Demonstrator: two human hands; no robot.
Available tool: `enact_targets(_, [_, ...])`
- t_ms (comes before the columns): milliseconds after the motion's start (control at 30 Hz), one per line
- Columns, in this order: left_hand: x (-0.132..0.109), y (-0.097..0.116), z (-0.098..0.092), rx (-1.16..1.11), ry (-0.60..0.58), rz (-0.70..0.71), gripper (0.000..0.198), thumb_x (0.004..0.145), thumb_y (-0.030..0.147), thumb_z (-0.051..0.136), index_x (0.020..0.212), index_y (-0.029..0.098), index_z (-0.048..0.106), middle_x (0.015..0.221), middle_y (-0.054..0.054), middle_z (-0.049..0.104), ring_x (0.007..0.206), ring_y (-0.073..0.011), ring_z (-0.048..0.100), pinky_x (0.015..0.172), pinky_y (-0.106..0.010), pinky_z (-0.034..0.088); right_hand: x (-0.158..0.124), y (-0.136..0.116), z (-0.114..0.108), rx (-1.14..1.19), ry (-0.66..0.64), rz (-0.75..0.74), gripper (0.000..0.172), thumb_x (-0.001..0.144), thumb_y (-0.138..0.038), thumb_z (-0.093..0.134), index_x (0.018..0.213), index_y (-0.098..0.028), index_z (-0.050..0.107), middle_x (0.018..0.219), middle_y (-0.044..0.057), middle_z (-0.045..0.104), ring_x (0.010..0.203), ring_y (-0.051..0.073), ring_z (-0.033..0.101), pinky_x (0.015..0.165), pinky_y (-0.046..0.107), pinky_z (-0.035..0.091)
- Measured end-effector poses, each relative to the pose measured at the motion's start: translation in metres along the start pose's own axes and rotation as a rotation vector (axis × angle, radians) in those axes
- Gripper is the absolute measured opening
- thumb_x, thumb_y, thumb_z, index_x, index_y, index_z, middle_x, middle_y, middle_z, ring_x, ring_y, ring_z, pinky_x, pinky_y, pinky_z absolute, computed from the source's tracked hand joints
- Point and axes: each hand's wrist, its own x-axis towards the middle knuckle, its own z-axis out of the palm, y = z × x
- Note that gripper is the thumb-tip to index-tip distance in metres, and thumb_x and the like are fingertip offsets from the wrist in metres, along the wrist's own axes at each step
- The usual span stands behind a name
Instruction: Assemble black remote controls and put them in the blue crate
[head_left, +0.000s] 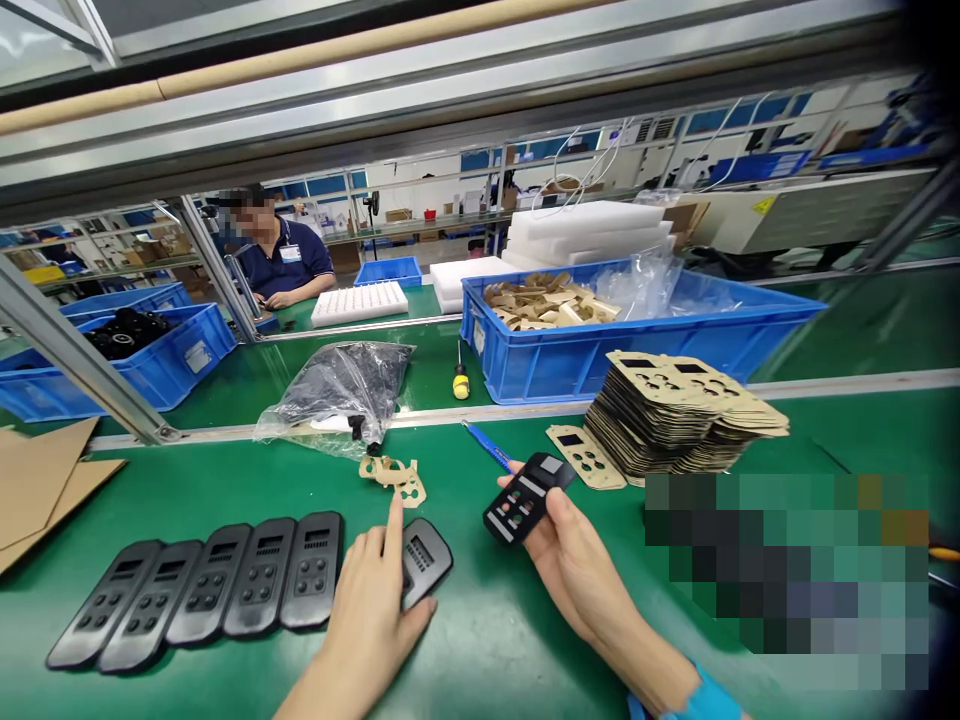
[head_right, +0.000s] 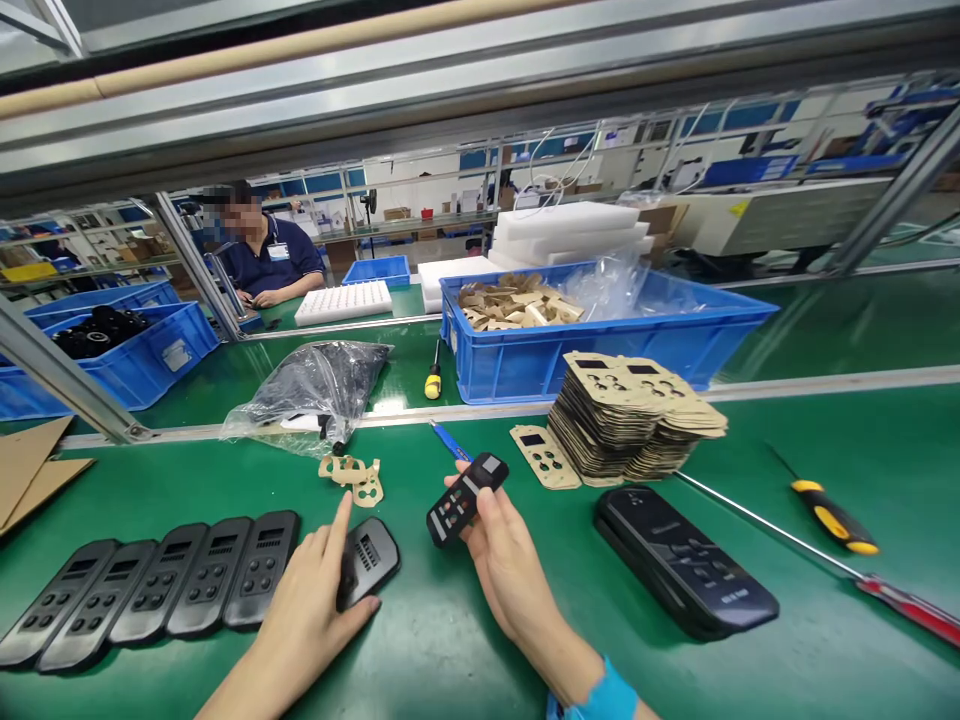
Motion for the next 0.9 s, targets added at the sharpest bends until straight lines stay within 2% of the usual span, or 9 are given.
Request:
enact_targets(100, [0.001, -0.002, -0.002, -0.151, 0.046, -0.049, 0.092, 0.071, 0.026, 0.064, 0.150, 0.021, 0.016, 0.118, -0.013, 0.049, 0.099, -0.0302, 0.055, 0.084, -0.042, 0.044, -0.005, -0.001, 0.000, -0.001, -0.014, 0.020, 0.066, 0.073, -0.062, 0.066, 0.127, -0.028, 0.053, 0.102, 0.006, 0.066, 0.087, 0.019, 0.059, 0.072, 0.028, 0.051])
enact_targets(200, [0.001, -0.002, -0.004, -0.404, 0.052, -0.049, 0.090, 0.068, 0.030, 0.069, 0.147, 0.022, 0.027, 0.123, -0.012, 0.047, 0.112, -0.0300, 0.052, 0.095, -0.043, 0.041, -0.011, -0.004, -0.001, -0.021, -0.080, 0.006, 0.075, 0.076, -0.067, 0.059, 0.140, -0.036, 0.036, 0.095, 0.002, 0.063, 0.076, 0.017, 0.056, 0.064, 0.026, 0.050])
enact_targets(333, [0.001, 0.001, -0.003, -1.097, -0.120, -0.130, 0.069, 0.075, 0.036, 0.067, 0.138, 0.021, 0.044, 0.130, -0.011, 0.053, 0.127, -0.0259, 0.044, 0.110, -0.040, 0.027, -0.017, -0.005, 0.000, -0.124, -0.188, -0.048, 0.077, 0.076, -0.074, 0.049, 0.142, -0.037, 0.031, 0.088, 0.001, 0.055, 0.068, 0.015, 0.049, 0.055, 0.023, 0.044])
enact_targets(433, [0.002, 0.006, -0.001, -1.471, -0.187, -0.291, 0.059, 0.072, 0.032, 0.073, 0.126, 0.020, 0.055, 0.123, -0.011, 0.062, 0.121, -0.0256, 0.052, 0.106, -0.039, 0.034, -0.019, -0.004, 0.001, -0.205, -0.218, -0.039, 0.075, 0.078, -0.077, 0.038, 0.141, -0.036, 0.035, 0.086, 0.001, 0.053, 0.069, 0.016, 0.048, 0.057, 0.024, 0.044])
enact_targets(533, [0.002, 0.010, 0.001, -1.590, -0.158, -0.413, 0.056, 0.068, 0.025, 0.078, 0.121, 0.020, 0.059, 0.115, -0.008, 0.067, 0.110, -0.0235, 0.059, 0.095, -0.034, 0.044, -0.021, -0.004, 0.003, -0.237, -0.217, 0.030, 0.069, 0.084, -0.074, 0.028, 0.140, -0.035, 0.037, 0.084, 0.001, 0.054, 0.070, 0.016, 0.049, 0.057, 0.023, 0.046])
enact_targets(633, [0.000, 0.013, 0.004, -1.673, -0.156, -0.474, 0.054, 0.070, 0.022, 0.077, 0.120, 0.020, 0.059, 0.111, -0.007, 0.069, 0.105, -0.0219, 0.062, 0.088, -0.031, 0.047, -0.021, -0.005, 0.007, -0.195, -0.217, 0.135, 0.062, 0.085, -0.066, 0.046, 0.139, -0.037, 0.037, 0.080, -0.001, 0.053, 0.064, 0.014, 0.048, 0.045, 0.018, 0.042])
enact_targets(733, [-0.001, 0.016, 0.006, -1.738, -0.193, -0.467, 0.044, 0.077, 0.024, 0.072, 0.119, 0.019, 0.059, 0.109, -0.007, 0.069, 0.107, -0.0215, 0.061, 0.092, -0.031, 0.046, -0.021, -0.004, 0.010, -0.198, -0.253, 0.201, 0.060, 0.083, -0.052, 0.061, 0.137, -0.039, 0.038, 0.070, -0.006, 0.044, 0.048, 0.008, 0.037, 0.034, 0.013, 0.034])
enact_targets(800, [-0.001, 0.017, 0.007, -1.771, -0.211, -0.463, 0.040, 0.081, 0.025, 0.068, 0.119, 0.019, 0.059, 0.109, -0.007, 0.069, 0.108, -0.0215, 0.061, 0.095, -0.033, 0.045, -0.021, 0.000, 0.010, -0.272, -0.285, 0.193, 0.055, 0.083, -0.049, 0.062, 0.133, -0.037, 0.042, 0.071, -0.007, 0.043, 0.043, 0.005, 0.032, 0.032, 0.012, 0.033])
enact_targets(900, [-0.002, 0.019, 0.007, -1.805, -0.235, -0.459, 0.037, 0.085, 0.026, 0.063, 0.121, 0.019, 0.058, 0.111, -0.007, 0.068, 0.109, -0.0215, 0.061, 0.097, -0.034, 0.044, -0.024, 0.007, 0.007, -0.406, -0.332, 0.177, 0.052, 0.084, -0.049, 0.060, 0.131, -0.032, 0.046, 0.080, -0.005, 0.047, 0.039, 0.002, 0.037, 0.030, 0.014, 0.037])
